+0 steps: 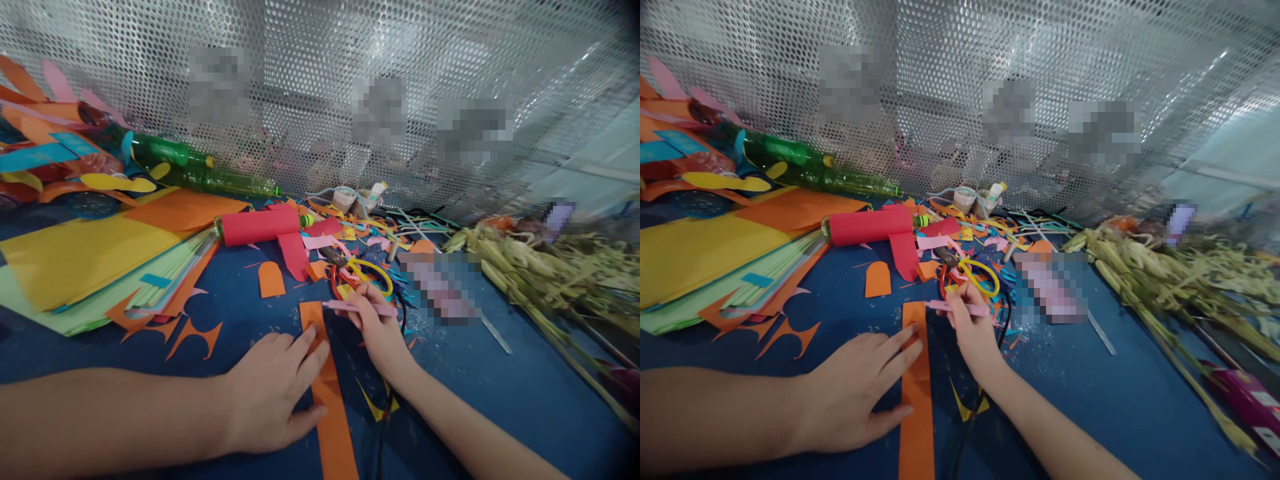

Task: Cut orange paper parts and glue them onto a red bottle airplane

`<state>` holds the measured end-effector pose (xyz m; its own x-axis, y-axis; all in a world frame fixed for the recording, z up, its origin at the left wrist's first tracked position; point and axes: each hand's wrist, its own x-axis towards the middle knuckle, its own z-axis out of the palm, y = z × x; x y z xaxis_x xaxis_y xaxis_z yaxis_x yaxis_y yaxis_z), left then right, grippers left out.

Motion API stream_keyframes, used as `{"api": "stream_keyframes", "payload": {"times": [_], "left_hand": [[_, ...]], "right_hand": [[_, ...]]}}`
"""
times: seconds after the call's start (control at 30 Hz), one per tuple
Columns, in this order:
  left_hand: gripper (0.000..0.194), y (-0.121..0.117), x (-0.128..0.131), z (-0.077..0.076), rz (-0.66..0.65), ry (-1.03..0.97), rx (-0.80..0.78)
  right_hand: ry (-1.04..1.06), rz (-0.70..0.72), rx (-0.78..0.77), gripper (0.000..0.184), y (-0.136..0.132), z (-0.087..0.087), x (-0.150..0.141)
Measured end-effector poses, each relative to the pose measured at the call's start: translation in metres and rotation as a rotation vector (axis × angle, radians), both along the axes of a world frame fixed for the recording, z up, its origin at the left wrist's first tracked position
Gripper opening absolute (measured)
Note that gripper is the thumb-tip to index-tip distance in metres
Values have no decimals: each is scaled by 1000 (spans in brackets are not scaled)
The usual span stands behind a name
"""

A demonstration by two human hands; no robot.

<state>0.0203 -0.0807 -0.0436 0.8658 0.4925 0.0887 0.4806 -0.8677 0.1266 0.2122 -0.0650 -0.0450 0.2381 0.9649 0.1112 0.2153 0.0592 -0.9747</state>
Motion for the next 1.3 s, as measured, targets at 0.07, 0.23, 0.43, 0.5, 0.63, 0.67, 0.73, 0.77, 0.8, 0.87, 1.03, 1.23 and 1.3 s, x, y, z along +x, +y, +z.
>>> {"api": "stream_keyframes", "payload": {"times": [0.07, 0.23, 0.43, 0.5, 0.63, 0.67, 0.73, 0.77, 0.8, 0.87, 1.03, 1.23, 1.3], "left_hand": [[55, 0, 0, 0, -1, -2, 4], [49, 0, 1, 3, 2, -13, 1], [52, 0, 2, 6, -34, 58, 26], [55, -1, 2, 5, -38, 62, 48], [54, -1, 2, 2, -39, 53, 66], [53, -1, 2, 1, -41, 51, 65], [53, -2, 2, 0, -43, 42, 64], [53, -2, 2, 0, -42, 36, 61], [53, -2, 2, 0, -40, 29, 60], [52, -2, 1, -1, -36, 18, 59], [53, -2, 2, 0, -38, 38, 57], [53, -1, 3, 2, -36, 45, 60], [53, -1, 3, 2, -35, 40, 58]], "right_hand": [[115, 42, -16, 22, 0, 1, -2], [70, 216, 8, 22, -3, 3, -4], [16, 286, -12, 22, -7, -2, -7], [-39, 279, -42, 23, -7, -4, -8], [-80, 270, -77, 23, -5, -3, -9], [-85, 272, -82, 23, -5, -3, -10], [-99, 278, -88, 23, -5, -1, -10], [-105, 281, -90, 24, -5, -1, -10], [-106, 285, -92, 24, -6, 0, -10], [-103, 289, -100, 24, -6, -1, -10], [-149, 288, -103, 22, -5, -7, -8], [-184, 297, -67, 22, -5, -10, -7], [-215, 283, -43, 22, -4, -11, -7]]}}
